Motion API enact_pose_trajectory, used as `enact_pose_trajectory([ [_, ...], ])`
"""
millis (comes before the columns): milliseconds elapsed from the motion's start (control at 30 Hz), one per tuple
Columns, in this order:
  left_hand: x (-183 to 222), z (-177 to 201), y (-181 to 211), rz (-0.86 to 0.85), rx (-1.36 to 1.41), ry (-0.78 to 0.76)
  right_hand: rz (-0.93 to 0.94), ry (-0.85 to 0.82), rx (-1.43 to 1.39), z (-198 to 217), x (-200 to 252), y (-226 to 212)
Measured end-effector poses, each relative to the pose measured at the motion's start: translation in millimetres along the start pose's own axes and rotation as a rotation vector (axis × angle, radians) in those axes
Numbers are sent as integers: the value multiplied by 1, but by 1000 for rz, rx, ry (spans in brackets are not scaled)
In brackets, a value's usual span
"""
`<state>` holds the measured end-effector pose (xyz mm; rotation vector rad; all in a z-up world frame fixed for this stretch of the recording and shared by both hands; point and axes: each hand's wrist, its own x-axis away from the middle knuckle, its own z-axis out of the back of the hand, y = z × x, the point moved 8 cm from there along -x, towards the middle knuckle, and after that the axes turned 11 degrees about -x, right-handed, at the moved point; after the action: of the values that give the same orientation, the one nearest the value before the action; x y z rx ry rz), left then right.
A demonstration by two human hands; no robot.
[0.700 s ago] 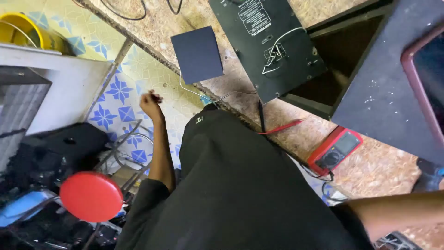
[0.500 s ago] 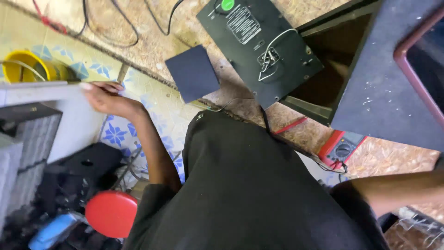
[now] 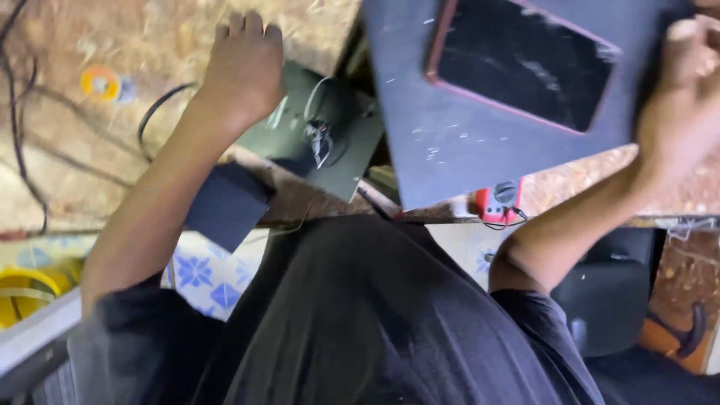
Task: Reassembling the internal electronic components of a speaker and testing the connection with a smartphone.
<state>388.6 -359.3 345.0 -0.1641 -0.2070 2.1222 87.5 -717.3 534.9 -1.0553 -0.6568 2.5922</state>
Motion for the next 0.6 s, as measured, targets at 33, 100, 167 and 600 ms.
enact_pose_trajectory([
  [33,-7,8,11,-23,-2,21,-5,24,20,6,-6,-15],
  [100,-10,-8,29,-45,331,-365,42,-93,-113,-2,-17,-49],
  [167,-8,3,39,-58,338,-332,76,-74,-102,2,-19,-49],
  [600,62,119,137,-205,-24,124,-103,32,-65,13,5,13],
])
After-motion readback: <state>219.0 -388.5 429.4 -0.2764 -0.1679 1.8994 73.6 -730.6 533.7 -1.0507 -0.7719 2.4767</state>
